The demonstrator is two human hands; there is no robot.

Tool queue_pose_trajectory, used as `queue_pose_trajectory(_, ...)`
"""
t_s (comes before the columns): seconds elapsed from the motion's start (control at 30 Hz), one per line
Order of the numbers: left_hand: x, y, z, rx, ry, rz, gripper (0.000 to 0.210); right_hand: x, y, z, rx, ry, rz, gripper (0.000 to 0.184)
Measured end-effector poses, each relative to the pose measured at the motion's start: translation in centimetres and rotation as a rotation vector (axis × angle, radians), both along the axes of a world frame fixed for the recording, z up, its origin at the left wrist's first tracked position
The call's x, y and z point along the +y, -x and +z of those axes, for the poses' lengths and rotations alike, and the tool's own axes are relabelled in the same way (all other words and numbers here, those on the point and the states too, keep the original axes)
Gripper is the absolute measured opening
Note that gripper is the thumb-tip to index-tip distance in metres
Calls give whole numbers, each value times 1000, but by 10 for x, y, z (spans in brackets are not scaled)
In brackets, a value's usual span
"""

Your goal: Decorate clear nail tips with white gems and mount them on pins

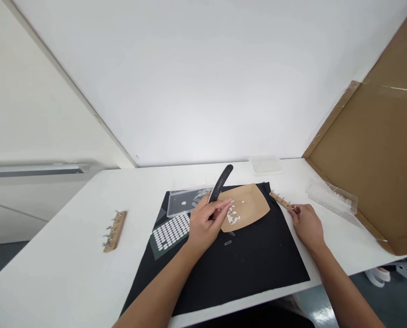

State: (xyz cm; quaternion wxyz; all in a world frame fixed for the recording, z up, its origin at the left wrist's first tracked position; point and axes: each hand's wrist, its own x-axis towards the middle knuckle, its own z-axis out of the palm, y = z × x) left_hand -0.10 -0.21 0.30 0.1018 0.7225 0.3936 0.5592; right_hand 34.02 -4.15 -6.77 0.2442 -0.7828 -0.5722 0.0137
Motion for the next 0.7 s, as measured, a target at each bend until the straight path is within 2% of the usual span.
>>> queue_pose_trajectory(0.17, -3, -2, 1, 20, -32, -19, 16, -32, -16, -5, -24, -16, -60, 30)
queue_pose_trajectory(0.33, -5, -4, 3, 48, -86, -25, 16, -67, -45, -8, -45, 10, 45, 37)
queue_pose_trajectory(0.57, -4, -3, 2, 86, -104, -25, 14, -130, -112, -15, -21, -194, -64, 43)
queue_pose_trajectory(0.63, -3, -4, 1, 93, -111, -40, 13, -156, -134, -14, 31, -230, -55, 38)
queue_pose_trajectory(0.7, -3, -4, 1, 99, -121, -55, 13, -188, -155, -8, 55, -244, -141, 35)
